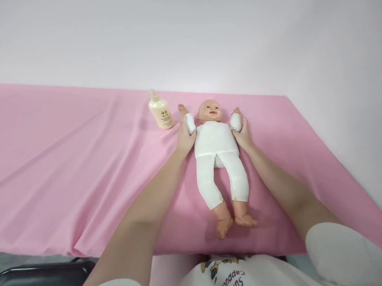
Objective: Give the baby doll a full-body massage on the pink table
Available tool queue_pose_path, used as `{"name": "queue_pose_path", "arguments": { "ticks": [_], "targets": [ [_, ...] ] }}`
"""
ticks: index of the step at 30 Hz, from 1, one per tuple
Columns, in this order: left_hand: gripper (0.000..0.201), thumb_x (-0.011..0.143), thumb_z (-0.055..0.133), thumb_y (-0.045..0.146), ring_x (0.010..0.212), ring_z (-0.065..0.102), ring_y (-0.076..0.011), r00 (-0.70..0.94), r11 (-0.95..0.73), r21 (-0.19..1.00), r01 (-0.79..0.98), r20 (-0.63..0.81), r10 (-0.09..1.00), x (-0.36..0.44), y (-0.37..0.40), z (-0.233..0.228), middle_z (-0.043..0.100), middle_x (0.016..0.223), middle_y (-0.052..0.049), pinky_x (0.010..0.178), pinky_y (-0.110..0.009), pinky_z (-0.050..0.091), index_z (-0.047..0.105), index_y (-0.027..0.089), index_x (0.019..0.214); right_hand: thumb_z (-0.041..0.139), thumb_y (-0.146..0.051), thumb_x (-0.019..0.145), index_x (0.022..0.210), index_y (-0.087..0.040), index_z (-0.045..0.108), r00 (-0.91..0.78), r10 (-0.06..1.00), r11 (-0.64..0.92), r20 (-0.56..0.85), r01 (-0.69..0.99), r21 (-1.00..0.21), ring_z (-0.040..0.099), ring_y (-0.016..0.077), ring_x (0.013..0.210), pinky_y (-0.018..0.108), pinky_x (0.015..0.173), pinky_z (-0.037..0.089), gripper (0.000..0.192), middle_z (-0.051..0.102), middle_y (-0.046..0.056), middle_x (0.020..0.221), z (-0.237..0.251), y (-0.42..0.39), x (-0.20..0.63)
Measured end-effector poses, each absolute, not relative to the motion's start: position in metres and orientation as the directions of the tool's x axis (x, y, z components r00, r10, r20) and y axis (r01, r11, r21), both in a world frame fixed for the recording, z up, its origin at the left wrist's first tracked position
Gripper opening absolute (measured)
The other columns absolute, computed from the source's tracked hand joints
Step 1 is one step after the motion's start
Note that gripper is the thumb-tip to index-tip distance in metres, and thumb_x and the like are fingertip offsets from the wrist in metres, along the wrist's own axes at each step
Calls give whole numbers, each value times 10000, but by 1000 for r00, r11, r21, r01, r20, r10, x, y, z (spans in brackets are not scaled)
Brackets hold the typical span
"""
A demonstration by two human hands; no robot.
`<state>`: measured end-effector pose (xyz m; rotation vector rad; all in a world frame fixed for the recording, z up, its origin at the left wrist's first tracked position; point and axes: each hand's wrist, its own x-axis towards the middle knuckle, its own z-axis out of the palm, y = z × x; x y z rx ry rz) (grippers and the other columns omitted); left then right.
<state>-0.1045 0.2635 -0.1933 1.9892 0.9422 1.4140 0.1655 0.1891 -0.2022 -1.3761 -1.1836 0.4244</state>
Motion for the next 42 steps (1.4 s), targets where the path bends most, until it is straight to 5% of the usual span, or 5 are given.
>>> {"name": "queue_pose_path", "arguments": {
  "ticks": [5, 18, 27, 36, 42],
  "targets": [
    [1006, 887, 694, 521, 1541, 362, -333, 202, -636, 723, 270, 603, 772, -102, 252, -184, 314, 1667, -196, 1258, -504, 330, 96, 218, 1637, 678, -524, 850, 1595, -247, 136, 484, 695, 399, 531, 355, -846, 564, 304, 1338, 503, 1125, 484, 962, 464, 183, 1499, -191, 185, 161],
    [356, 828, 658, 409, 1029, 701, -272, 546, -849, 414, 328, 651, 528, -99, 237, -167, 750, 1082, -109, 963, -418, 560, 687, 185, 1104, 609, -441, 864, 702, -254, 460, 82, 634, 475, 769, 744, -471, 525, 223, 720, 393, 775, 483, 289, 519, 9, 692, -175, 166, 148],
    [575, 925, 581, 534, 1217, 651, -343, 426, -706, 555, 440, 563, 708, -94, 246, -180, 694, 1277, -183, 1078, -520, 517, 566, 140, 1344, 608, -484, 910, 1096, -230, 621, 136, 727, 392, 673, 722, -570, 633, 292, 1041, 480, 1011, 499, 315, 679, 100, 1044, -185, 173, 153],
    [848, 998, 411, 556, 1625, 57, -361, 274, -610, 657, 443, 548, 790, -95, 267, -202, 41, 1744, -204, 1304, -585, 167, 76, 120, 1644, 423, -471, 1002, 1640, -186, -8, 303, 804, 155, 511, 723, -673, 270, 338, 1565, 617, 1223, 334, 821, 231, 214, 1676, -202, 187, 167],
    [757, 976, 476, 496, 1577, 263, -392, 263, -528, 686, 501, 461, 848, -100, 270, -203, 207, 1718, -200, 1273, -603, 260, 252, 149, 1611, 401, -319, 989, 1634, -268, 195, 265, 864, 74, 429, 774, -629, 439, 347, 1448, 620, 1158, 415, 678, 448, 141, 1583, -198, 184, 169]
  ]
}}
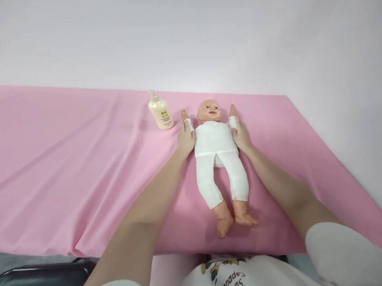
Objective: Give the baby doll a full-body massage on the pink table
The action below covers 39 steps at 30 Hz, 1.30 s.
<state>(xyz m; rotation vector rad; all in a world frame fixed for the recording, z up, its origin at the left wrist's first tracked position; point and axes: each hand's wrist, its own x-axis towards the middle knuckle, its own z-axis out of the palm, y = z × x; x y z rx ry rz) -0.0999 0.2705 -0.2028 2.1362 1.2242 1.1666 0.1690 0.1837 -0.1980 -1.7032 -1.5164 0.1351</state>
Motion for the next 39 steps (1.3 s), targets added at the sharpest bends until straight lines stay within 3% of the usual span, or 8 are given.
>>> {"name": "queue_pose_path", "arguments": {
  "ticks": [4, 10, 16, 22, 26, 32, 36, 39],
  "targets": [
    [683, 961, 500, 462, 1445, 469, -437, 212, -457, 691, 560, 413, 886, -103, 274, -209, 457, 1576, -256, 1176, -668, 363, 373, 139, 1549, 467, -314, 955, 1546, -237, 425, 292, 862, 66, 415, 747, -661, 602, 376, 1253, 644, 1091, 459, 597, 655, 149, 1327, -197, 185, 171],
    [578, 926, 538, 500, 1155, 675, -436, 146, -449, 668, 594, 459, 876, -106, 279, -217, 729, 1153, -228, 1033, -676, 461, 532, 163, 1396, 541, -343, 916, 1209, -208, 654, 332, 838, 57, 433, 736, -674, 675, 378, 1043, 641, 990, 512, 342, 724, 140, 1079, -198, 186, 177],
    [602, 912, 534, 554, 1196, 651, -432, 138, -466, 661, 587, 486, 863, -107, 277, -216, 730, 1165, -221, 1074, -665, 427, 534, 174, 1379, 548, -340, 927, 1237, -243, 616, 339, 840, 50, 424, 730, -682, 677, 336, 1068, 605, 1033, 507, 332, 723, 105, 1110, -201, 186, 178],
    [630, 915, 564, 480, 1330, 566, -454, 107, -408, 681, 608, 439, 892, -105, 271, -211, 666, 1338, -231, 1141, -730, 322, 471, 182, 1463, 564, -447, 939, 1468, -235, 445, 301, 835, 178, 461, 645, -743, 569, 342, 1324, 622, 1146, 431, 582, 612, 151, 1397, -201, 185, 175],
    [655, 961, 514, 394, 1360, 572, -378, 87, -458, 724, 515, 488, 869, -105, 266, -200, 627, 1415, -163, 1180, -635, 373, 340, 255, 1576, 620, -510, 909, 1564, -222, 265, 328, 814, 246, 479, 551, -797, 502, 342, 1406, 584, 1135, 454, 799, 459, 206, 1552, -199, 185, 169],
    [863, 929, 605, 460, 1402, 529, -305, 99, -596, 701, 392, 612, 785, -103, 255, -183, 505, 1535, -190, 1172, -480, 437, 166, 212, 1630, 655, -547, 882, 1580, -214, 227, 271, 744, 385, 611, 573, -724, 634, 275, 1179, 485, 1090, 504, 883, 614, 151, 1267, -192, 181, 163],
    [756, 892, 637, 542, 1285, 599, -297, 172, -686, 614, 390, 684, 709, -100, 246, -178, 612, 1378, -169, 1120, -469, 473, 393, 192, 1516, 634, -534, 885, 1495, -231, 364, 271, 665, 445, 696, 605, -660, 636, 257, 1096, 462, 1060, 514, 732, 616, 106, 1159, -181, 171, 158],
    [506, 848, 669, 543, 1134, 660, -291, 327, -749, 522, 408, 682, 654, -99, 240, -173, 703, 1163, -121, 1051, -460, 512, 628, 193, 1211, 619, -504, 876, 1239, -220, 556, 183, 631, 498, 754, 650, -574, 629, 275, 1041, 475, 1017, 520, 466, 625, 103, 1077, -174, 164, 153]
  ]
}}
